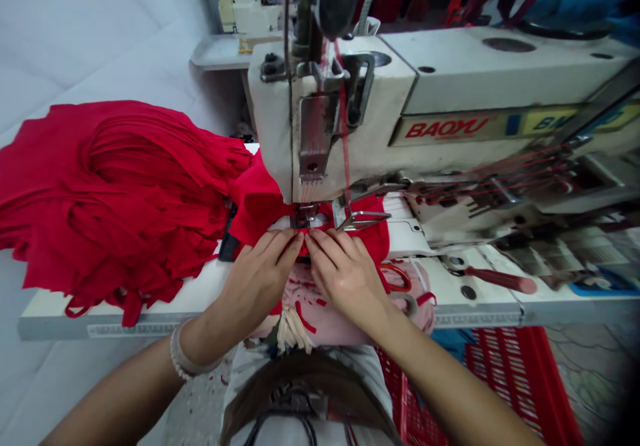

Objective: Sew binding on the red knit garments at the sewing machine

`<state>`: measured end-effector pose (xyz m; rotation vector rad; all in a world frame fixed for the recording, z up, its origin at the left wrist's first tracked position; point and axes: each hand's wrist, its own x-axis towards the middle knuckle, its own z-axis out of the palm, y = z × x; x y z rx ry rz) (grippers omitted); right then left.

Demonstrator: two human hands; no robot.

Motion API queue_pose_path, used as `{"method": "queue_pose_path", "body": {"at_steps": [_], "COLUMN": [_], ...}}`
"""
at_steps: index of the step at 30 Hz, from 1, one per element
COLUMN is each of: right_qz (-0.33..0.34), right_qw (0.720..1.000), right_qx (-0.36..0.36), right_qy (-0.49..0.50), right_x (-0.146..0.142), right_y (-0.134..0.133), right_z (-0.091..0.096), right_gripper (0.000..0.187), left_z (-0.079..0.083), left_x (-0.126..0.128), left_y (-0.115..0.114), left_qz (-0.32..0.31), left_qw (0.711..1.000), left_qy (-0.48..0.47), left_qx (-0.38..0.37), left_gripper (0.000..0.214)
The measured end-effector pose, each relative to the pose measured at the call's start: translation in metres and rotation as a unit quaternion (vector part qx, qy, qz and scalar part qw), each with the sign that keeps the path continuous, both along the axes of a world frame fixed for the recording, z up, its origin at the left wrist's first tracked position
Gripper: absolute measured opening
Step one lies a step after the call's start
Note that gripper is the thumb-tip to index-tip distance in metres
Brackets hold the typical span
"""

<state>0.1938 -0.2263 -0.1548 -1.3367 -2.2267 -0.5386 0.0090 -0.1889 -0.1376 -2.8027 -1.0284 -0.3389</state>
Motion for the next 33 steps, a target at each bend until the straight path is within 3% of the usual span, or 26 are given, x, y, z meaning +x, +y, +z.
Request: {"method": "queue_pose_path", "body": {"at_steps": [12,20,33], "right_qz": [-0.006,0.027,0.034], "right_qw": [0.998,0.987,0.986], "right_qx": [-0.030,-0.070,-0.073], "right_qy": [0.057,0.143,0.146], "right_x": [0.000,0.002,0.005], "right_y": [0.017,0.019,0.020], "right_z": [-0.001,-0.005,-0.005], "right_gripper": [0.029,0.028,0.032], "left_z": [-0.002,-0.003,-0.004], "left_x": [0.004,0.002,-0.001], "left_y": [0.009,0.014,0.023], "left_qz": [0.003,-0.022,-0.048], "left_qw": [0.999,0.999,0.994], "left_qy": [-0.017,-0.040,-0.074], "left_qx": [0.029,0.029,0.059], "left_gripper": [0.035,0.031,0.033]}}
